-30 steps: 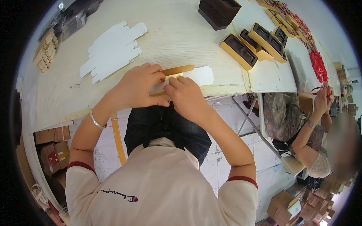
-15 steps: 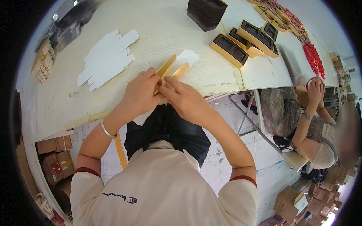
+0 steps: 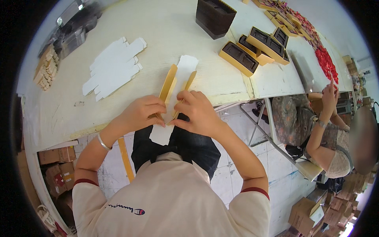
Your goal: The person folds flat white cardboard pieces into small rectangular boxes. They then pick up a black plastic insert and place it inside each assembled box. The finished units are stacked on the table.
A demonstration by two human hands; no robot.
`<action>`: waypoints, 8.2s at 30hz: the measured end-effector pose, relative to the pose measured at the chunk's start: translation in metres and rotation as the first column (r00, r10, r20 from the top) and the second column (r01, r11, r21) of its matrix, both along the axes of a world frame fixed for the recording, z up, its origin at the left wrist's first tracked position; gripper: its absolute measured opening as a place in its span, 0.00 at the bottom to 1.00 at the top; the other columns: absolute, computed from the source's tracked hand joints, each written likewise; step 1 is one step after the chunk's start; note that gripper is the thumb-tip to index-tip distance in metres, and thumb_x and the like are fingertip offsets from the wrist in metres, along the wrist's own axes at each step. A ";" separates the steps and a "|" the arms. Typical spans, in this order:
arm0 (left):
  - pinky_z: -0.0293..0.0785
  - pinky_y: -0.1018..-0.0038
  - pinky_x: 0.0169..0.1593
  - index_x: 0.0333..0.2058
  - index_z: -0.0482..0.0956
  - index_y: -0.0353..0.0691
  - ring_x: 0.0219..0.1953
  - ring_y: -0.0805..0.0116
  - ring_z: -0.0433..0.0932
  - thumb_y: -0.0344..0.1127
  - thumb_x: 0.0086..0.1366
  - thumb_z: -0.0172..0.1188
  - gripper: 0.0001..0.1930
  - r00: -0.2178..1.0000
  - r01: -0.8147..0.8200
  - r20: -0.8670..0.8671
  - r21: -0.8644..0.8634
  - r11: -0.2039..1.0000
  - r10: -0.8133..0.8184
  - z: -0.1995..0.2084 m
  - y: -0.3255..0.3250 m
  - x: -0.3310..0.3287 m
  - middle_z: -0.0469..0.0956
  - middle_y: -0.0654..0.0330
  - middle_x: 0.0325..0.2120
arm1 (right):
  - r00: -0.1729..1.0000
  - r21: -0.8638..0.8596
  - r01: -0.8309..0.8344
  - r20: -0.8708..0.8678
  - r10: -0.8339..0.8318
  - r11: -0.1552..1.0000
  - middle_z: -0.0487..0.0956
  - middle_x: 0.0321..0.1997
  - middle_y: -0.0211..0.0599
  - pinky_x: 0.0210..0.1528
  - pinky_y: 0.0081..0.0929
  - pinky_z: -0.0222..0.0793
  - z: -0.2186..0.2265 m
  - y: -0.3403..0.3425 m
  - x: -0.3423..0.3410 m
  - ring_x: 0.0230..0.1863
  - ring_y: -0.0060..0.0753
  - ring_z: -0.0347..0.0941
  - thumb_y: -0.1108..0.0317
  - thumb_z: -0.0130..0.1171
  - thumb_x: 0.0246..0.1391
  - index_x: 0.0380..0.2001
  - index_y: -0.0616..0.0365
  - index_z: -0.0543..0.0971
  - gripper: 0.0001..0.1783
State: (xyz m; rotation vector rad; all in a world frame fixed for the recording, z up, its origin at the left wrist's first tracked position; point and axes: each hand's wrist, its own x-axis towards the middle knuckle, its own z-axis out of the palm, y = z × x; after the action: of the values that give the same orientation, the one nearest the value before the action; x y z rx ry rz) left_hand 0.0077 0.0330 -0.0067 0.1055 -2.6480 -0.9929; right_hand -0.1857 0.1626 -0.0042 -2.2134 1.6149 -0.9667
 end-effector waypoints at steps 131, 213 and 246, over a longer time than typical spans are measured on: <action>0.54 0.52 0.65 0.42 0.74 0.40 0.59 0.49 0.62 0.39 0.49 0.70 0.22 0.952 -0.298 -0.015 -0.266 0.917 0.305 0.010 -0.009 0.009 0.65 0.52 0.55 | 0.576 -0.542 0.469 -0.411 -0.707 0.697 0.78 0.40 0.41 0.45 0.39 0.66 0.061 -0.146 -0.149 0.42 0.42 0.73 0.61 0.61 0.51 0.34 0.61 0.79 0.13; 0.47 0.45 0.65 0.62 0.64 0.52 0.66 0.47 0.51 0.40 0.65 0.51 0.26 0.956 -0.149 0.175 -0.400 0.904 0.235 0.009 -0.040 -0.018 0.57 0.52 0.62 | 0.959 -0.010 0.129 -0.252 -0.127 0.992 0.59 0.64 0.57 0.57 0.43 0.64 -0.004 -0.017 0.000 0.59 0.56 0.62 0.56 0.66 0.41 0.57 0.48 0.70 0.36; 0.75 0.69 0.47 0.42 0.78 0.35 0.45 0.55 0.78 0.29 0.58 0.60 0.13 0.739 -0.626 0.055 -0.313 0.714 0.672 0.012 -0.070 0.099 0.78 0.50 0.44 | 0.751 -0.429 0.520 -0.182 -0.634 0.739 0.70 0.58 0.51 0.60 0.42 0.61 0.065 -0.045 -0.107 0.60 0.54 0.65 0.68 0.60 0.54 0.47 0.59 0.77 0.17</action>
State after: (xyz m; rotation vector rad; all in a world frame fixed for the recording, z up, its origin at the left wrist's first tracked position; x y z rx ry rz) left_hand 0.1070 -0.0371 0.0051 1.0281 -2.5249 -0.3762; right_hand -0.2927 0.1176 0.0606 -2.1868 2.5877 -1.1671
